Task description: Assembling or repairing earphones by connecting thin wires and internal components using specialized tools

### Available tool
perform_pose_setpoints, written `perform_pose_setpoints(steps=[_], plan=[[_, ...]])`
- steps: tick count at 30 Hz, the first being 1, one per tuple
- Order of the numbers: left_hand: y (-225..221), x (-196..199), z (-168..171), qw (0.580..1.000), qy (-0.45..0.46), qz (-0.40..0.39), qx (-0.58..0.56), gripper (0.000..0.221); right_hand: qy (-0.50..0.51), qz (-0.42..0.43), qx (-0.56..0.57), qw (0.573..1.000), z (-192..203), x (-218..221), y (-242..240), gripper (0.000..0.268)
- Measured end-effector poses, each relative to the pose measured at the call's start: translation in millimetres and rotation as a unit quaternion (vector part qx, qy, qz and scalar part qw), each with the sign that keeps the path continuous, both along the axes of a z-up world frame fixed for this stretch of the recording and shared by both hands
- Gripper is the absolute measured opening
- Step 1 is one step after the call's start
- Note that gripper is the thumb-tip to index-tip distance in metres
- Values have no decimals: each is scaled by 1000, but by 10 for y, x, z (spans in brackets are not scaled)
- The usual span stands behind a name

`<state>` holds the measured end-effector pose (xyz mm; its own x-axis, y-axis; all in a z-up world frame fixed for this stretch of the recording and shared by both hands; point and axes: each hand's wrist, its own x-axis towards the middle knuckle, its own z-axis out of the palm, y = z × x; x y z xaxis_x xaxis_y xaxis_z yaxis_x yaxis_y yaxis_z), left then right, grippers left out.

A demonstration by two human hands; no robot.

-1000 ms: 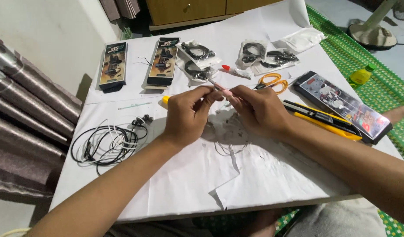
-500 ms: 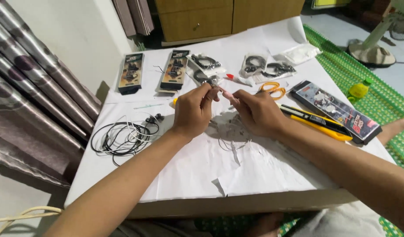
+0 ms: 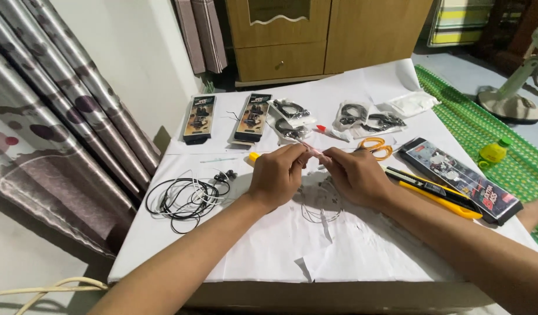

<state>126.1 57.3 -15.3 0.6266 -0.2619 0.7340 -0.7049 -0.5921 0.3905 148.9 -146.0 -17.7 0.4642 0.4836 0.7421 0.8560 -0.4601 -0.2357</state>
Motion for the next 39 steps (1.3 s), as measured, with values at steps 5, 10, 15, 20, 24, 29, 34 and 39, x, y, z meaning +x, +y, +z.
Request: perform_pose_setpoints(steps=[5,10,15,20,24,29,34,39], plan=[[65,73,-37,1000,2,14,-4,21,10,0,20,1000,-22,15,4,19],[60,79,-45,1000,9,2,8,22,2,-10,5,1000,-37,27,3,15],[64,127,-48,999,-28,17,23,19,8,-9,5,1000,-53,52,-10,16],[54,82,-21,999,-32,22,26,19,15,-4,1,1000,-33,33,-19,16],[111,155,-15,997,-64,40,18,23,3,-14,-7,1000,21,-22,-4,15],[70,158,-44,998,-61,20,24,20,21,-4,-1,1000,-11,12,-29,17],[120,144,-2,998,-55,28,8,23,22,-1,-9,1000,-17,7,-34,18],[192,181,38,992,-91,47,79,23,20,-10,-13,1000,8,-17,-17,14]])
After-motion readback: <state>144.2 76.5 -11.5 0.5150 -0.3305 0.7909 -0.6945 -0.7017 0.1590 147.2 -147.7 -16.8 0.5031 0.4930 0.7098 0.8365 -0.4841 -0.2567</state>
